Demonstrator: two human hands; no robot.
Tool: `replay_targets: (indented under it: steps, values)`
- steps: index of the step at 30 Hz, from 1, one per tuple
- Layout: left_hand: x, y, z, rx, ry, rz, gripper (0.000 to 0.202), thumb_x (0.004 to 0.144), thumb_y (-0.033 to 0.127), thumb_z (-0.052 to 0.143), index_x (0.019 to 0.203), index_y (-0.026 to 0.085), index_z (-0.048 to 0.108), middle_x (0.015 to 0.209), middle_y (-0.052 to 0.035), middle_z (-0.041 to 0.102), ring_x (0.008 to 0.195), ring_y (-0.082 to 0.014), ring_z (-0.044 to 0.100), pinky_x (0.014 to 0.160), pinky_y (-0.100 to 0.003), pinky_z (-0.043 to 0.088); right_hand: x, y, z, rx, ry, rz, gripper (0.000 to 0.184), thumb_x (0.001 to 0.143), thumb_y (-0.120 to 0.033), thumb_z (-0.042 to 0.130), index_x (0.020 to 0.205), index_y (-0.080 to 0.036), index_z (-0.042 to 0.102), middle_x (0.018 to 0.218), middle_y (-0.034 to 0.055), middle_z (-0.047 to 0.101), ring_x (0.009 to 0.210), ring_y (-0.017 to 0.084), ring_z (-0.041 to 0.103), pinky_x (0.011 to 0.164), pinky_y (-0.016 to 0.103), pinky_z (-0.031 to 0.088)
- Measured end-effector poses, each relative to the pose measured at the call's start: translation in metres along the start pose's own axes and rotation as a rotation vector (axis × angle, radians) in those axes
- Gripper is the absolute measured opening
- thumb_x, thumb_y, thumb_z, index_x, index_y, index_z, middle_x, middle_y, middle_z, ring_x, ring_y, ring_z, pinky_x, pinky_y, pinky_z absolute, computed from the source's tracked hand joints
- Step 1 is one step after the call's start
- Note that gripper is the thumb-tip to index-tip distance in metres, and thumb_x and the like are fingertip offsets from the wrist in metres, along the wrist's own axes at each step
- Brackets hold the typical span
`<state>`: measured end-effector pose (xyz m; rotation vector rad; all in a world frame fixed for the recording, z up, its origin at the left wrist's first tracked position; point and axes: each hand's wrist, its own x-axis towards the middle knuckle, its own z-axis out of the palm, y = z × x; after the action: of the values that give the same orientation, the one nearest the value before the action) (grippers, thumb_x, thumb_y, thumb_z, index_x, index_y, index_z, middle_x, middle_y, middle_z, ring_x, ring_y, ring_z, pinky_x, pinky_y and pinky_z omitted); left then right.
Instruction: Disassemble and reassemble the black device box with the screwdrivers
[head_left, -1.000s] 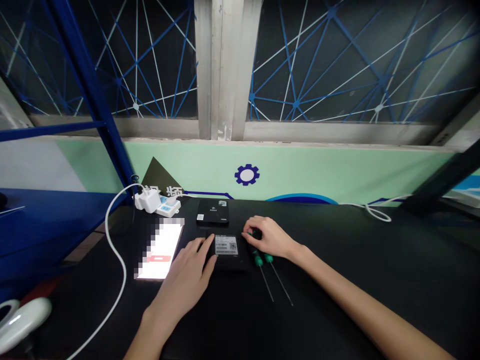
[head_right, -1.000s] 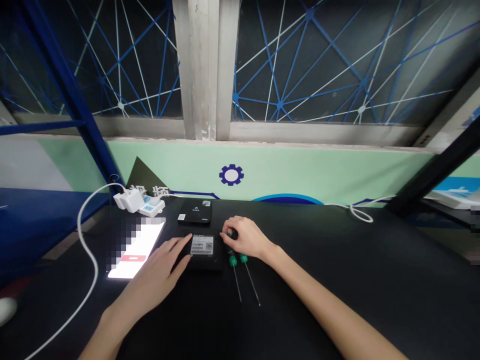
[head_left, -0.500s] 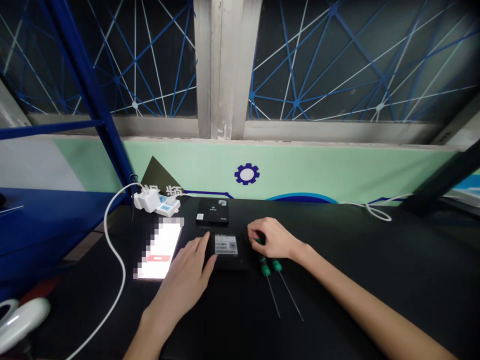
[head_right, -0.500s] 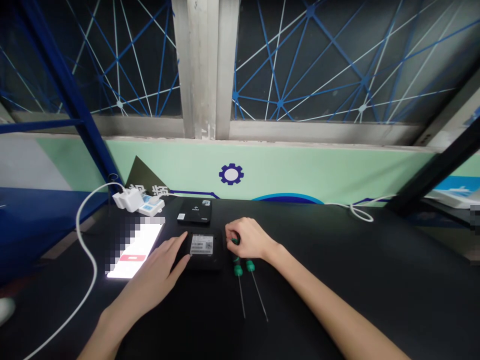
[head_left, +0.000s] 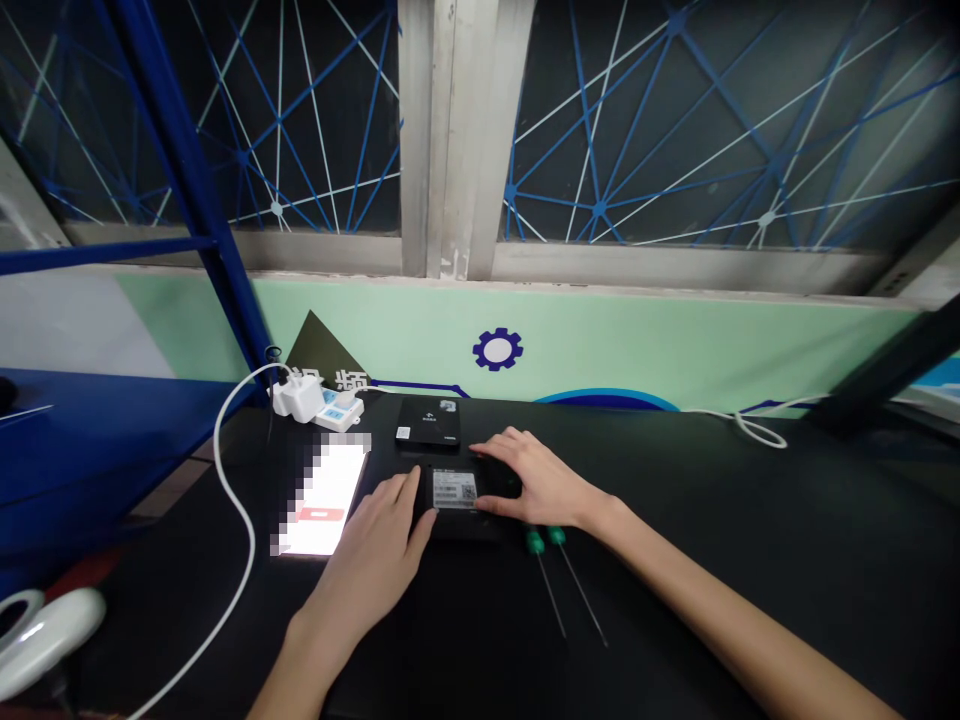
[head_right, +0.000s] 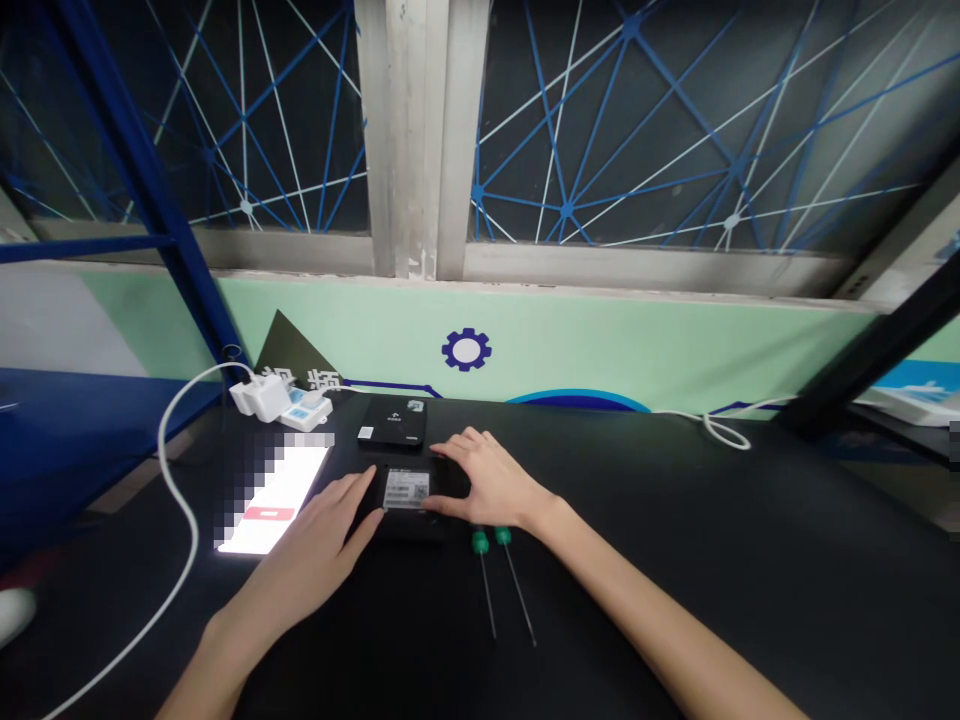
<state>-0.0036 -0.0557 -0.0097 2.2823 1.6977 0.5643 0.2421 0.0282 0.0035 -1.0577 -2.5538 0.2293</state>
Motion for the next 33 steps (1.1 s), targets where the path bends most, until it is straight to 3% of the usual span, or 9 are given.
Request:
replay_targets:
  steps: [3, 7, 14, 21, 26, 33]
  values:
    - [0.000, 0.000, 0.000, -0.005, 0.014, 0.006, 0.053, 0.103, 0.042, 0.032, 0.147, 0.016, 0.043, 0.141, -0.0151, 0.057, 0.130, -0.0308, 0.053, 0.104, -0.049, 0.045, 0.000, 0.000, 0.001, -0.004, -0.027, -0.032, 0.072, 0.078, -0.065, 0.071, 0.133, -0.020, 0.060, 0.129, 0.0153, 0.063, 0.117, 0.035, 0.053, 0.101, 0.058, 0.041]
    - [0.001, 0.000, 0.000, -0.010, 0.012, 0.014, 0.053, 0.103, 0.041, 0.032, 0.147, 0.014, 0.043, 0.138, -0.0156, 0.059, 0.124, -0.0304, 0.056, 0.100, -0.047, 0.047, 0.001, 0.002, 0.001, 0.041, -0.058, -0.022, 0.072, 0.076, -0.068, 0.071, 0.130, -0.021, 0.062, 0.138, 0.0146, 0.057, 0.126, 0.036, 0.048, 0.105, 0.058, 0.039]
    - [0.002, 0.000, 0.001, -0.018, 0.001, 0.018, 0.053, 0.103, 0.042, 0.033, 0.149, 0.015, 0.040, 0.137, -0.0143, 0.058, 0.123, -0.0288, 0.056, 0.100, -0.044, 0.047, 0.000, 0.007, 0.005, 0.167, -0.049, 0.039, 0.072, 0.065, -0.064, 0.082, 0.117, -0.019, 0.061, 0.137, 0.0156, 0.057, 0.128, 0.034, 0.047, 0.106, 0.056, 0.041]
    - [0.001, -0.002, 0.002, -0.031, -0.006, 0.009, 0.056, 0.103, 0.044, 0.034, 0.152, 0.017, 0.036, 0.140, -0.0135, 0.056, 0.128, -0.0294, 0.053, 0.102, -0.045, 0.046, -0.001, 0.011, 0.009, 0.237, -0.019, 0.083, 0.076, 0.059, -0.058, 0.088, 0.118, -0.020, 0.057, 0.131, 0.0149, 0.056, 0.126, 0.033, 0.048, 0.104, 0.053, 0.044]
    - [0.001, -0.002, 0.001, -0.068, 0.035, -0.005, 0.056, 0.103, 0.046, 0.034, 0.153, 0.021, 0.033, 0.142, -0.0129, 0.055, 0.130, -0.0302, 0.053, 0.101, -0.047, 0.049, 0.000, 0.005, 0.009, 0.259, 0.010, 0.158, 0.077, 0.059, -0.054, 0.090, 0.121, -0.021, 0.057, 0.118, 0.0111, 0.058, 0.111, 0.030, 0.058, 0.096, 0.047, 0.049]
    - [0.003, 0.004, -0.003, -0.136, 0.114, -0.030, 0.061, 0.103, 0.046, 0.035, 0.157, 0.024, 0.020, 0.152, -0.0126, 0.046, 0.140, -0.0297, 0.043, 0.107, -0.049, 0.045, 0.002, -0.007, 0.003, 0.441, 0.177, 0.101, 0.054, 0.071, -0.048, 0.085, 0.109, -0.022, 0.055, 0.086, 0.0005, 0.061, 0.076, 0.018, 0.059, 0.068, 0.031, 0.051]
